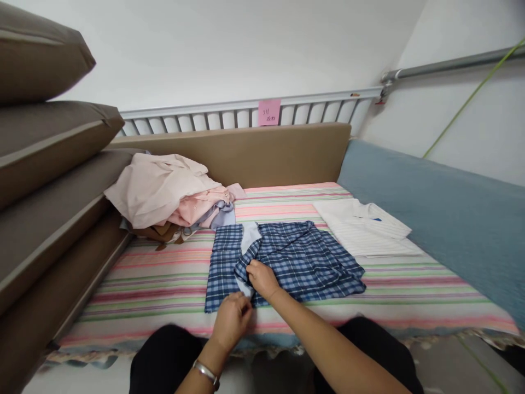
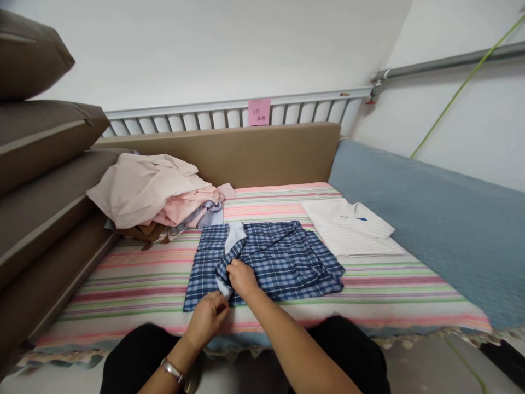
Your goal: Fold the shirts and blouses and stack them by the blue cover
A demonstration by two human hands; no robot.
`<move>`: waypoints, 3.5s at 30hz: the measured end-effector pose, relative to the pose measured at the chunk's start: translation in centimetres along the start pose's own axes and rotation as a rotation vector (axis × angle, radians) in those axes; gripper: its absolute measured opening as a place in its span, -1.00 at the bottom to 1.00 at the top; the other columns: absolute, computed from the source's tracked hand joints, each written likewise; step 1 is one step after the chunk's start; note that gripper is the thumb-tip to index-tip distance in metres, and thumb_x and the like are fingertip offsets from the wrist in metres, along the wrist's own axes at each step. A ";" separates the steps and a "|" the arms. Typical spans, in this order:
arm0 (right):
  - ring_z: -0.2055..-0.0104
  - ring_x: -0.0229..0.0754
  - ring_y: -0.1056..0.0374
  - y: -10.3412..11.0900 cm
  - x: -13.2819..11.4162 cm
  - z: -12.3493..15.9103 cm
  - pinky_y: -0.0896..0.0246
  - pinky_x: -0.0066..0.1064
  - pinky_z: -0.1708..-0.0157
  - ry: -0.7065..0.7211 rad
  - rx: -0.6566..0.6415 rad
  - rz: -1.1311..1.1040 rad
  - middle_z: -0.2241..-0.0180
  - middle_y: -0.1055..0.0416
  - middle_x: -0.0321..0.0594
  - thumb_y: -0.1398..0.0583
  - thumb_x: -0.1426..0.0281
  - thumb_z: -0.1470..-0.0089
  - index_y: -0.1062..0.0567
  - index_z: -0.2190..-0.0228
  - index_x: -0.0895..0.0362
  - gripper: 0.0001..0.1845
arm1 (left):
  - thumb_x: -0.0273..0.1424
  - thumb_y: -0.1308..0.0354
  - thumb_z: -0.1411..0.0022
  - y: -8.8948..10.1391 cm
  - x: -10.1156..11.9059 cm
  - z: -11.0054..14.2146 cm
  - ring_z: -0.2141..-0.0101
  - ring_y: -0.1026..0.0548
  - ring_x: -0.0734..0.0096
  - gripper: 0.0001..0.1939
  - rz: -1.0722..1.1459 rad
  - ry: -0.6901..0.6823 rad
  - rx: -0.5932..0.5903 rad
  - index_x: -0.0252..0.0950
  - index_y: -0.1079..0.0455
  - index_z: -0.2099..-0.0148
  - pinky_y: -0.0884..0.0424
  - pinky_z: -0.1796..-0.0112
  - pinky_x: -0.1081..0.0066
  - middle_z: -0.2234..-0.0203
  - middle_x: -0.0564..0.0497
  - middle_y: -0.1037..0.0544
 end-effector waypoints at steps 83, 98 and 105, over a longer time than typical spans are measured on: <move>0.23 -0.19 -0.39 2.3 2.8 7.8 -0.18 -0.45 0.26 -0.472 0.020 -0.311 0.23 -0.49 -0.28 -0.14 0.47 0.06 -0.32 -0.07 -0.01 -0.41 | 0.00 0.13 -0.20 -0.9 -3.8 -3.6 -0.23 -0.02 -0.04 -0.35 -0.520 0.121 0.098 -0.11 -0.03 -0.28 -0.03 -0.12 -0.04 -0.25 -0.25 -0.06; -0.05 -0.15 -0.26 8.1 1.1 4.3 -0.11 -0.38 -0.05 -0.207 0.247 -0.241 0.01 -0.38 -0.08 0.02 0.35 -0.14 -0.42 0.02 0.16 -0.58 | -0.24 0.10 -0.25 -0.2 -1.8 -6.1 -0.22 -0.07 0.09 -0.52 -0.528 0.002 0.265 -0.15 -0.19 -0.20 -0.10 -0.12 0.03 -0.22 -0.11 -0.19; -0.29 -0.01 0.16 4.0 0.8 -6.4 0.24 -0.14 -0.24 -0.123 0.113 -0.126 -0.25 0.02 -0.05 -0.04 0.13 -0.12 -0.18 -0.17 0.18 -0.35 | -0.22 -0.14 -0.02 -5.8 -4.1 -6.9 -0.14 -0.21 -0.07 -0.46 -0.541 -0.017 0.397 -0.16 -0.35 -0.09 -0.10 -0.09 -0.05 -0.11 -0.17 -0.34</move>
Point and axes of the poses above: each hand's wrist, its own z-axis away from the middle knuckle, its own y-axis out of the back of the hand, x = y × z, the point moved 8 cm from there along -z, towards the middle knuckle
